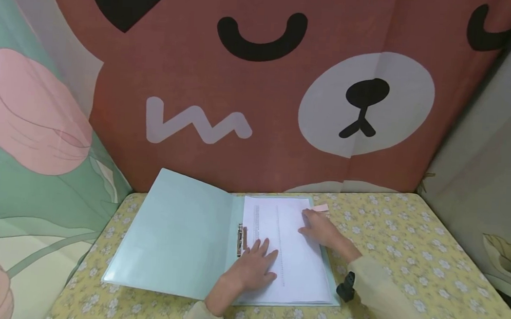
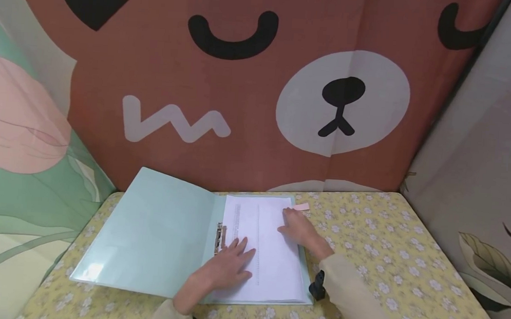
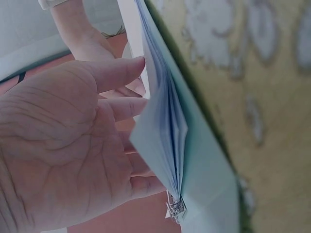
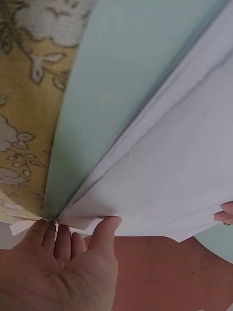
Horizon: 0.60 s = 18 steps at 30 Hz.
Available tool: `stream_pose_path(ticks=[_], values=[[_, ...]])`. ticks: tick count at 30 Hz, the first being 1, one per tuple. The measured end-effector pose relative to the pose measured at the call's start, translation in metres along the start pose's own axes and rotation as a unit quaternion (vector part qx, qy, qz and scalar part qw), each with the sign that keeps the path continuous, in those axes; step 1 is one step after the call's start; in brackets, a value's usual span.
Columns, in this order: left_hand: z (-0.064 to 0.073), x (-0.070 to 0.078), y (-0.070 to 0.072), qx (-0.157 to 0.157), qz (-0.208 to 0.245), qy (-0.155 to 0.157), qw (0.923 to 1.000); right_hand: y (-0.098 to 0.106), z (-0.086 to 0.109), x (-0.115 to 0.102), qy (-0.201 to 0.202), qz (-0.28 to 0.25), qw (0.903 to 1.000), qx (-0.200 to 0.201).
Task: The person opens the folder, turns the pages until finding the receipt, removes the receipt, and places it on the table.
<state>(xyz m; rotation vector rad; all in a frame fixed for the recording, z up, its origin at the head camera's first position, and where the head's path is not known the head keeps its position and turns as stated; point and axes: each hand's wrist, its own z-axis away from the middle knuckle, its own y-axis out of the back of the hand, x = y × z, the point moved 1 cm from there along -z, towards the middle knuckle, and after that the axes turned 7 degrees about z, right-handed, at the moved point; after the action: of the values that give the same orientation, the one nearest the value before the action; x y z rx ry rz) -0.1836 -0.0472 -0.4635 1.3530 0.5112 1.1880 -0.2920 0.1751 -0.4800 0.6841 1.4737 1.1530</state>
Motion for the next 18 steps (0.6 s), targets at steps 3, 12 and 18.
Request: stream_pose_path(ticks=[3,12,18], values=[[0.0004,0.0003,-0.0002,0.0,0.001,0.002,1.0,-0.001,-0.001,-0.0015,0.001,0.009,0.9999,0.007],[0.0014,0.0026,0.0021,-0.001,0.001,0.003,1.0,-0.0028,-0.0022,-0.0055,0.0,0.003,0.9994,0.036],[0.0006,0.0016,0.0013,-0.002,0.004,-0.001,1.0,-0.0035,-0.0026,-0.0096,-0.008,-0.016,0.9985,0.052]])
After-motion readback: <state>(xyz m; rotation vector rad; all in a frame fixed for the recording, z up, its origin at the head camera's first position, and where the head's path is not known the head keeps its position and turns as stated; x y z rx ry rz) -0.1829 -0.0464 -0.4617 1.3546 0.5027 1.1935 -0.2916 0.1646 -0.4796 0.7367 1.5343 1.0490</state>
